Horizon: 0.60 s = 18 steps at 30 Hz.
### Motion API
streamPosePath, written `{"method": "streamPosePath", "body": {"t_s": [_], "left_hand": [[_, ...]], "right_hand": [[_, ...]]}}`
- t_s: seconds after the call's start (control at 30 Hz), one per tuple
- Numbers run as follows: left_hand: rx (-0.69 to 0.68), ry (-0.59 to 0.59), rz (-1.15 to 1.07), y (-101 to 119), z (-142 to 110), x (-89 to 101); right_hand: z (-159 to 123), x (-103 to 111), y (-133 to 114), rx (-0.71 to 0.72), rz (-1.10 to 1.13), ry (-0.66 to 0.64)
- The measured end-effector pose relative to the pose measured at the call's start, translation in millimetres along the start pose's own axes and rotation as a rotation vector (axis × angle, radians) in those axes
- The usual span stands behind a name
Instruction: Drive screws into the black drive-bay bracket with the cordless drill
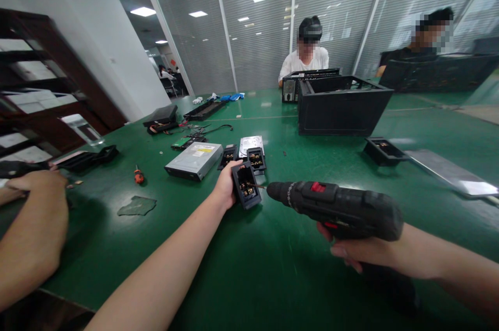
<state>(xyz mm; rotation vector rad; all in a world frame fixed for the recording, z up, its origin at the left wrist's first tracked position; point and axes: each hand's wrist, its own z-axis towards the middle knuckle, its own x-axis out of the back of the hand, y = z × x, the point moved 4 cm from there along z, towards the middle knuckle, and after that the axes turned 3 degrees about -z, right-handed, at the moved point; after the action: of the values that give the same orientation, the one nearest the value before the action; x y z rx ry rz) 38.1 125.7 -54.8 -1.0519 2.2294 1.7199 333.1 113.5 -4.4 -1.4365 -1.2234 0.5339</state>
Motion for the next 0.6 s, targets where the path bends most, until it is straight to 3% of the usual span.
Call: {"method": "streamPosePath", "body": {"t_s": [0.6], "left_hand": [[0.011,0.007,0.009,1.1,-4.2,-4.6]], "right_hand": [[1.0,-0.2,-0.7,-0.003,-0.029,0.004]]}}
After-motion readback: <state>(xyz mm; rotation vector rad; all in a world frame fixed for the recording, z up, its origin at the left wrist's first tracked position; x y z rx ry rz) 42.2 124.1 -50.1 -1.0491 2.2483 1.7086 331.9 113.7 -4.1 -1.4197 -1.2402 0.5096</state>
